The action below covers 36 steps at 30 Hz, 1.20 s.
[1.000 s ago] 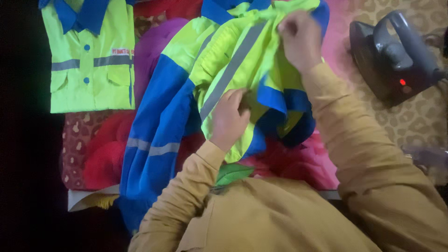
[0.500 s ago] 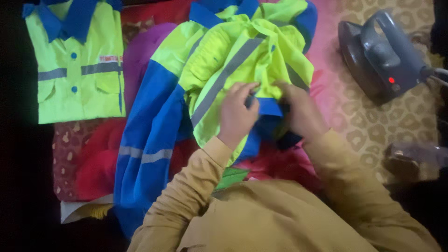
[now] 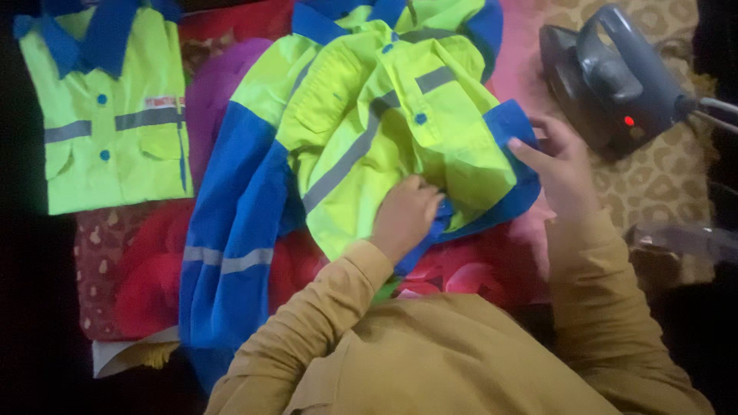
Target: The person irons the collar, buttons, and sleeve of a hi-vis work shirt using an iron and a spray bottle on a flat surface.
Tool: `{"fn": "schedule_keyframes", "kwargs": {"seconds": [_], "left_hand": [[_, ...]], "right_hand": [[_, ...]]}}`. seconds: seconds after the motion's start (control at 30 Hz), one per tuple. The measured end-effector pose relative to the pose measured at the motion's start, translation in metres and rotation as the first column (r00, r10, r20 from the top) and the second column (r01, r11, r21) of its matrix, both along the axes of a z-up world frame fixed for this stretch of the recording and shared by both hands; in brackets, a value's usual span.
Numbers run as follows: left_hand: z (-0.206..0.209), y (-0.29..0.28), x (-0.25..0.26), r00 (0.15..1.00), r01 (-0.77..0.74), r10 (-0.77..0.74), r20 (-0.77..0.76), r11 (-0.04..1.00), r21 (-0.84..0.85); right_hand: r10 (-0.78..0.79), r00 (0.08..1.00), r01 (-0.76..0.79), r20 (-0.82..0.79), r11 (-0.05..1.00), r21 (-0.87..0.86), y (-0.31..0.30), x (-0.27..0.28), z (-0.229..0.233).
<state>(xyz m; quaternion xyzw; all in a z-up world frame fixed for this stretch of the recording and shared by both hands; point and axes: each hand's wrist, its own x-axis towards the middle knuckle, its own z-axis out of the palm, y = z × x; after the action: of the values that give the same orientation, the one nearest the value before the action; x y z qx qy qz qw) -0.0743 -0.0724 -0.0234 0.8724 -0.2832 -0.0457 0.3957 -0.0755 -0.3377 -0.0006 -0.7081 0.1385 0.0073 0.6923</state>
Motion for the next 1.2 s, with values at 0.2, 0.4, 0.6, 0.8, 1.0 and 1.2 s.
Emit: {"fn": "schedule_keyframes", "kwargs": {"seconds": [0.2, 0.4, 0.6, 0.8, 1.0, 1.2], "left_hand": [[-0.011, 0.002, -0.013, 0.984, 0.01, -0.024, 0.178, 0.997, 0.076], [-0.022, 0.006, -0.024, 0.99, 0.074, -0.082, 0.111, 0.994, 0.074], [-0.03, 0.003, -0.037, 0.989, 0.031, -0.055, 0.135, 0.983, 0.18], [-0.009, 0.0, -0.021, 0.934, -0.147, 0.186, -0.306, 0.978, 0.147], [-0.007, 0.011, -0.018, 0.577, -0.466, 0.069, -0.814, 0.846, -0.258], [0.002, 0.001, -0.034, 0.705, -0.522, 0.209, -0.678, 0.8, -0.297]], "right_hand": [[0.023, 0.999, -0.002, 0.041, 0.889, -0.457, 0.016, 0.006, 0.026], [0.227, 0.894, 0.119, 0.386, 0.711, -0.693, 0.027, 0.001, 0.067], [0.478, 0.827, -0.03, 0.295, 0.562, -0.827, 0.083, -0.044, 0.038], [0.472, 0.768, 0.077, 0.434, 0.604, -0.793, 0.085, -0.053, 0.016], [0.225, 0.872, 0.18, 0.435, 0.679, -0.711, 0.099, -0.064, 0.019], [0.29, 0.906, 0.05, 0.308, 0.65, -0.758, 0.106, -0.059, 0.017]]}}
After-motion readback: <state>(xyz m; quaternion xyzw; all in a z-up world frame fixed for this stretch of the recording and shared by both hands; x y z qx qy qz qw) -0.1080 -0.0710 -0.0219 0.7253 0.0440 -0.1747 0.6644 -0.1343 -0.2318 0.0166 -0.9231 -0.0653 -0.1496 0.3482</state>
